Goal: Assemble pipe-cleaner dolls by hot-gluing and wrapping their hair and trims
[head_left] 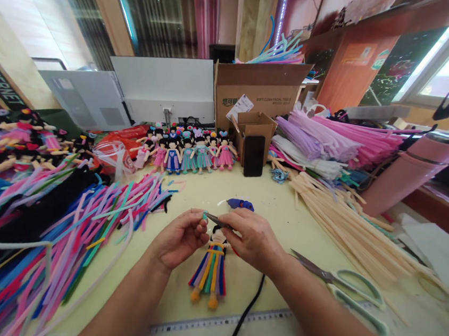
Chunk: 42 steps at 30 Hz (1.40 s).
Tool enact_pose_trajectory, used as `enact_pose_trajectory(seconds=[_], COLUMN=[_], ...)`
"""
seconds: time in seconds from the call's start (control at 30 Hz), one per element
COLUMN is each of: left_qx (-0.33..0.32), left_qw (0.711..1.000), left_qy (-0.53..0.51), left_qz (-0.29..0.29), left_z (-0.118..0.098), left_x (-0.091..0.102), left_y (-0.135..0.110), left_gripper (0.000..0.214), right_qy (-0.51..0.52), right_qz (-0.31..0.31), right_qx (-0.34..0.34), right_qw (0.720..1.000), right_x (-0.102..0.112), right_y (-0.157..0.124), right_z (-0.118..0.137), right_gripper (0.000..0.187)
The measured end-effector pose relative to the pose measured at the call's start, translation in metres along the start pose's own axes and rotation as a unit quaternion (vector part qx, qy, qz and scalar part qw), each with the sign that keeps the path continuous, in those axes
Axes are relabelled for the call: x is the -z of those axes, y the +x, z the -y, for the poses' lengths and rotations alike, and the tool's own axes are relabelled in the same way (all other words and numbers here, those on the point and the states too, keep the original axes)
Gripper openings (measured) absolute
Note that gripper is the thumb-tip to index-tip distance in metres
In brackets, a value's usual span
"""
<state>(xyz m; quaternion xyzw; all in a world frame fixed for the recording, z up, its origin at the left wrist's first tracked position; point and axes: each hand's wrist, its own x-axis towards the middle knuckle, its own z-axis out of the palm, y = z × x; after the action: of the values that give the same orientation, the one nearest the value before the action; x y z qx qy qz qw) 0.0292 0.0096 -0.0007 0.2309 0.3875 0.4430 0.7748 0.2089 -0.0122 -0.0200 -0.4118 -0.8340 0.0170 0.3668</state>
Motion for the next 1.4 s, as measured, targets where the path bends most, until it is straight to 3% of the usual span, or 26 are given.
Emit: enact_pose_trajectory(seconds=[0.8, 1.0, 1.13, 1.27, 1.4], left_qx=[-0.024, -0.045, -0.054, -0.070, -0.092], left_qw=[0.999, 0.998, 0.998, 0.997, 0.995], left_qy=[0.033, 0.037, 0.025, 0.009, 0.015], left_qz=[0.008, 0.006, 0.003, -0.012, -0.025], left_z=[-0.002, -0.001, -0.001, -0.003, -0.005], left_x=[0.001, 0.000, 0.001, 0.002, 0.002], left_y=[0.000, -0.001, 0.001, 0.002, 0.003], left_gripper=[0.016, 0.011, 0.012, 0.013, 0.013], right_qy=[-0.018, 0.062, 0.134, 0.180, 0.173], right_qz=[-0.001, -0.009, -0.003, 0.007, -0.057], right_qx=[-0.015, -0.060, -0.137, -0.166, -0.190], right_qw=[1.000, 0.996, 0.981, 0.970, 0.965], right_x=[0.003, 0.005, 0.007, 0.010, 0.024], right_y=[0.003, 0.003, 0.005, 0.006, 0.006], right_z=[0.004, 0.008, 0.016, 0.017, 0.000], right_gripper=[0.012, 0.015, 0.017, 0.015, 0.015])
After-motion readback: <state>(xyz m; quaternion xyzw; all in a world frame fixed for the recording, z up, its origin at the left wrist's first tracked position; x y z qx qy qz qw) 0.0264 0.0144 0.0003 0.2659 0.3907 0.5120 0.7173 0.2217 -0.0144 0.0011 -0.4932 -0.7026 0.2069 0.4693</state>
